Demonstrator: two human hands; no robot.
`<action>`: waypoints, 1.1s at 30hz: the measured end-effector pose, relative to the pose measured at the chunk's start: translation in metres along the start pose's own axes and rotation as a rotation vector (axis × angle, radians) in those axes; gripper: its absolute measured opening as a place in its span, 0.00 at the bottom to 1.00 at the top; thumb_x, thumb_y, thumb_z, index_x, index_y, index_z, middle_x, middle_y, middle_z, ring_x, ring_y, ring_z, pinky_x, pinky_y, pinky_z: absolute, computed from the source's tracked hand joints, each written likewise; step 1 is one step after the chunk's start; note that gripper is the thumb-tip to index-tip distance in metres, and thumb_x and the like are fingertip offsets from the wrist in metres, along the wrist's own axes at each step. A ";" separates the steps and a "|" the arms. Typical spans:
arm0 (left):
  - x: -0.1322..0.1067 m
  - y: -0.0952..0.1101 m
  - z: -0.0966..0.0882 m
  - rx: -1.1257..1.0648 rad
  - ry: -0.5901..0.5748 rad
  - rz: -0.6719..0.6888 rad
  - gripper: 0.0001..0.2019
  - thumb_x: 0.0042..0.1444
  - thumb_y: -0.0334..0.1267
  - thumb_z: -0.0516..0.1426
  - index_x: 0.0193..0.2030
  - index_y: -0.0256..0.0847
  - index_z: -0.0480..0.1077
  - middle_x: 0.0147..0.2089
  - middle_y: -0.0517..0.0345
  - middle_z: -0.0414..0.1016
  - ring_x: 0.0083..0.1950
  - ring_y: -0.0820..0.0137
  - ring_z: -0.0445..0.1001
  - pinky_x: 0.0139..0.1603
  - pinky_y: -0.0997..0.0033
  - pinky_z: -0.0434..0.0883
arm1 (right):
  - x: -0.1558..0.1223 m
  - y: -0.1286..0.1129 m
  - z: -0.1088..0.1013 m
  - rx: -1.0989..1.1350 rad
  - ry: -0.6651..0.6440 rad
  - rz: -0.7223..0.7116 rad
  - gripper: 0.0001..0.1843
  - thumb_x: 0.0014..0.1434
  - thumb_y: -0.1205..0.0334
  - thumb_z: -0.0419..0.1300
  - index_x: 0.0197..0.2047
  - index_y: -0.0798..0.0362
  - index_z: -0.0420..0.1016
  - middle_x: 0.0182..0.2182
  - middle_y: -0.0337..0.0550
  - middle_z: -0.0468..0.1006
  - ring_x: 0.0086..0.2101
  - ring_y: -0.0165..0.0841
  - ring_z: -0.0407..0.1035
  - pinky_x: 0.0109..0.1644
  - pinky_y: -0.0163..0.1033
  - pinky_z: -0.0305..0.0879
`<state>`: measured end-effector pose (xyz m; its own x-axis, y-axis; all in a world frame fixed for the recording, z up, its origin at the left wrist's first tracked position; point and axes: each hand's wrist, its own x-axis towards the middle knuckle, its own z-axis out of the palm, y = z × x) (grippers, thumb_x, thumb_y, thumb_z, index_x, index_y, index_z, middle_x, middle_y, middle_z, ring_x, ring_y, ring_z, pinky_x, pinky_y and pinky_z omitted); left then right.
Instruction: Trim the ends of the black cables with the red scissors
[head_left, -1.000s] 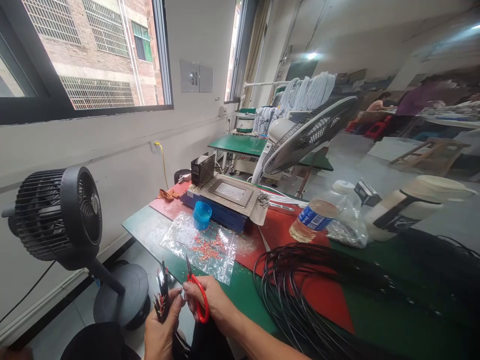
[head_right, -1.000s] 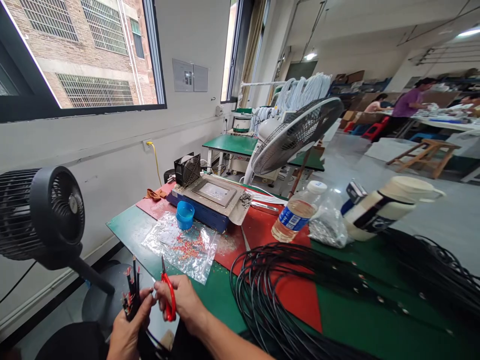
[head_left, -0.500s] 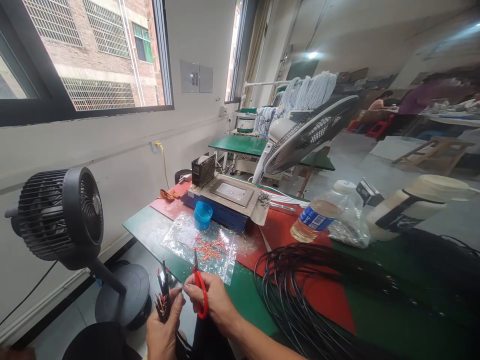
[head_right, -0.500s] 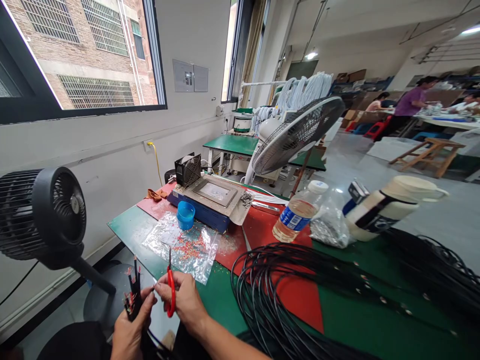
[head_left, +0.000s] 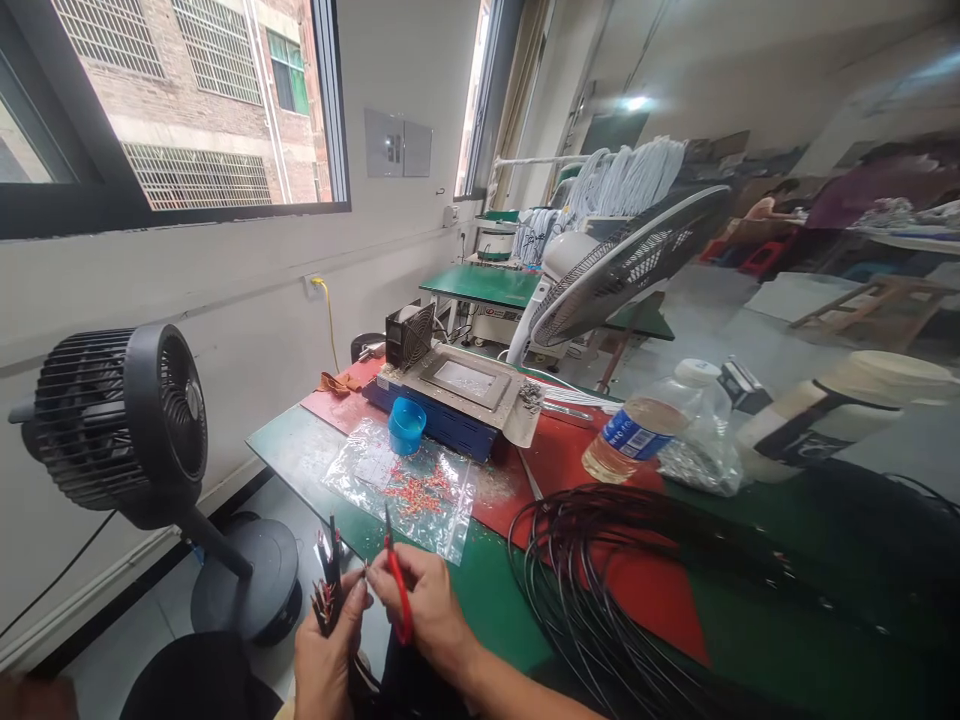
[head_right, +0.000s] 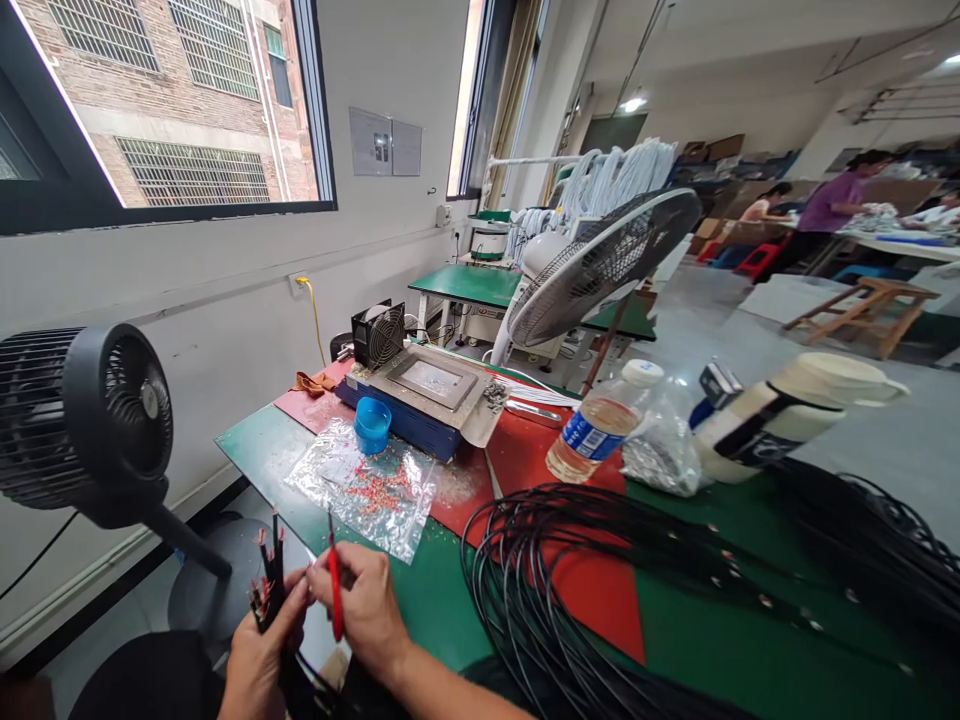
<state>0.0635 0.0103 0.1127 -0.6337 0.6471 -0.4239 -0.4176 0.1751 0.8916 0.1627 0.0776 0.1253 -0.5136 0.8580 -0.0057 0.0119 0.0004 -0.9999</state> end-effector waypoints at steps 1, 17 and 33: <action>0.000 0.001 -0.001 -0.031 -0.008 -0.044 0.20 0.33 0.44 0.66 0.35 0.36 0.76 0.22 0.58 0.73 0.25 0.72 0.66 0.24 0.74 0.61 | 0.002 0.001 -0.001 0.108 -0.015 0.085 0.15 0.50 0.51 0.59 0.25 0.56 0.66 0.14 0.33 0.62 0.17 0.23 0.56 0.21 0.30 0.51; -0.001 0.003 -0.001 -0.098 -0.061 -0.124 0.22 0.31 0.45 0.66 0.34 0.33 0.74 0.18 0.60 0.69 0.19 0.80 0.57 0.18 0.79 0.53 | 0.011 0.002 -0.006 0.454 -0.201 0.304 0.22 0.45 0.45 0.62 0.25 0.58 0.65 0.13 0.31 0.62 0.13 0.21 0.56 0.16 0.28 0.48; 0.002 -0.002 -0.002 -0.082 -0.141 -0.092 0.20 0.31 0.46 0.66 0.28 0.33 0.75 0.17 0.63 0.64 0.17 0.82 0.51 0.20 0.77 0.45 | 0.006 0.004 -0.004 0.234 -0.124 0.142 0.22 0.49 0.45 0.59 0.32 0.59 0.71 0.15 0.34 0.64 0.15 0.22 0.56 0.18 0.29 0.53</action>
<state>0.0615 0.0097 0.1096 -0.4955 0.7296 -0.4714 -0.5247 0.1811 0.8318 0.1629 0.0850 0.1216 -0.6219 0.7719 -0.1322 -0.0996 -0.2454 -0.9643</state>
